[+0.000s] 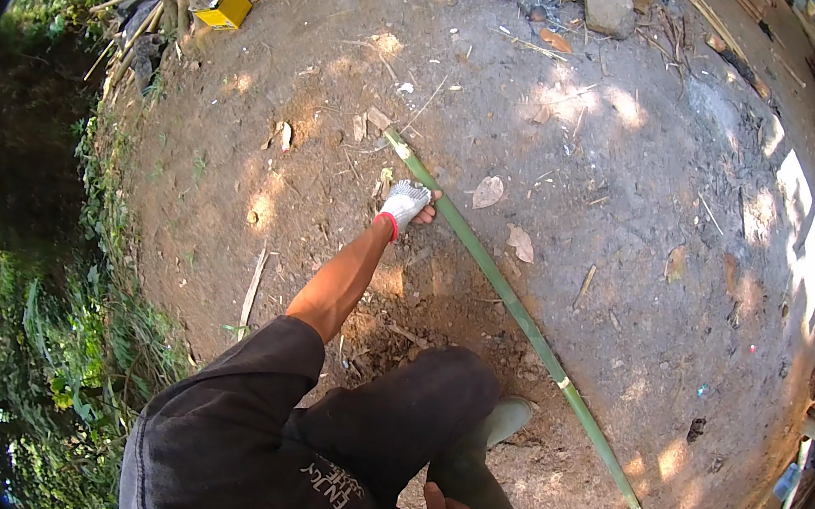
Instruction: The person carries a long green bamboo pole to a work area, kneels, and splits the pole lengthwise by hand into two halves. The person then lifts the split bamboo to inspect it.
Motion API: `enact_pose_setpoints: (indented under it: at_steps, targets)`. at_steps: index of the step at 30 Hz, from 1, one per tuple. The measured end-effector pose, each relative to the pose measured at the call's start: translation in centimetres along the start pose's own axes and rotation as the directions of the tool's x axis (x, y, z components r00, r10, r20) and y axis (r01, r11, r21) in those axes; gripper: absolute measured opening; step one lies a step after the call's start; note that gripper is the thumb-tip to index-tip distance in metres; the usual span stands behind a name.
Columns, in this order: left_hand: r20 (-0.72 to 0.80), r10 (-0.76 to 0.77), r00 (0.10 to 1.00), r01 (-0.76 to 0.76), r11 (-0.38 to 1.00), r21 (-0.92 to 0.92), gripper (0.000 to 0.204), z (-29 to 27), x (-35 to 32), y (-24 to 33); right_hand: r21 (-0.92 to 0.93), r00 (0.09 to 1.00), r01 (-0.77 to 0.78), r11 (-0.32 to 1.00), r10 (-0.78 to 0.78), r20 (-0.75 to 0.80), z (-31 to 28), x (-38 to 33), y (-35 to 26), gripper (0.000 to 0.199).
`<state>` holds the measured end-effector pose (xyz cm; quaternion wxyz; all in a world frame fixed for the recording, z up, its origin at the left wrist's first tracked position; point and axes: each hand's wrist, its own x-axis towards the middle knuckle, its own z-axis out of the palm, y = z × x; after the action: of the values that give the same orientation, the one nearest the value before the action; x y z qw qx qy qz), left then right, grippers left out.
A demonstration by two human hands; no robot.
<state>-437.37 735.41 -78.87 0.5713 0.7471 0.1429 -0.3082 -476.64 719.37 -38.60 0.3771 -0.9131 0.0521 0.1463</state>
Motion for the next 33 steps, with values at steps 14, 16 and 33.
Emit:
enact_pose_setpoints:
  at_steps: [14, 16, 33]
  targets:
    - [-0.024, 0.575, 0.818, -0.279, 0.432, 0.858, 0.033, 4.1, -4.6, 0.0, -0.096, 0.654, -0.679, 0.728, 0.539, -0.531, 1.5, -8.2, 36.1, 0.048]
    - [0.223, 0.67, 0.708, -0.433, 0.161, 0.887, 0.036, 4.5, -6.1, -0.7, -0.62, 0.637, -0.692, 0.37, 0.718, -0.281, 4.7, -7.3, 39.3, 0.057]
    - [0.464, 0.484, 0.742, -0.392, -0.249, 0.886, 0.046, 7.1, -5.7, -2.9, -0.58, 0.73, -0.676, 0.455, 0.523, -0.44, 9.9, -8.4, 47.7, 0.022]
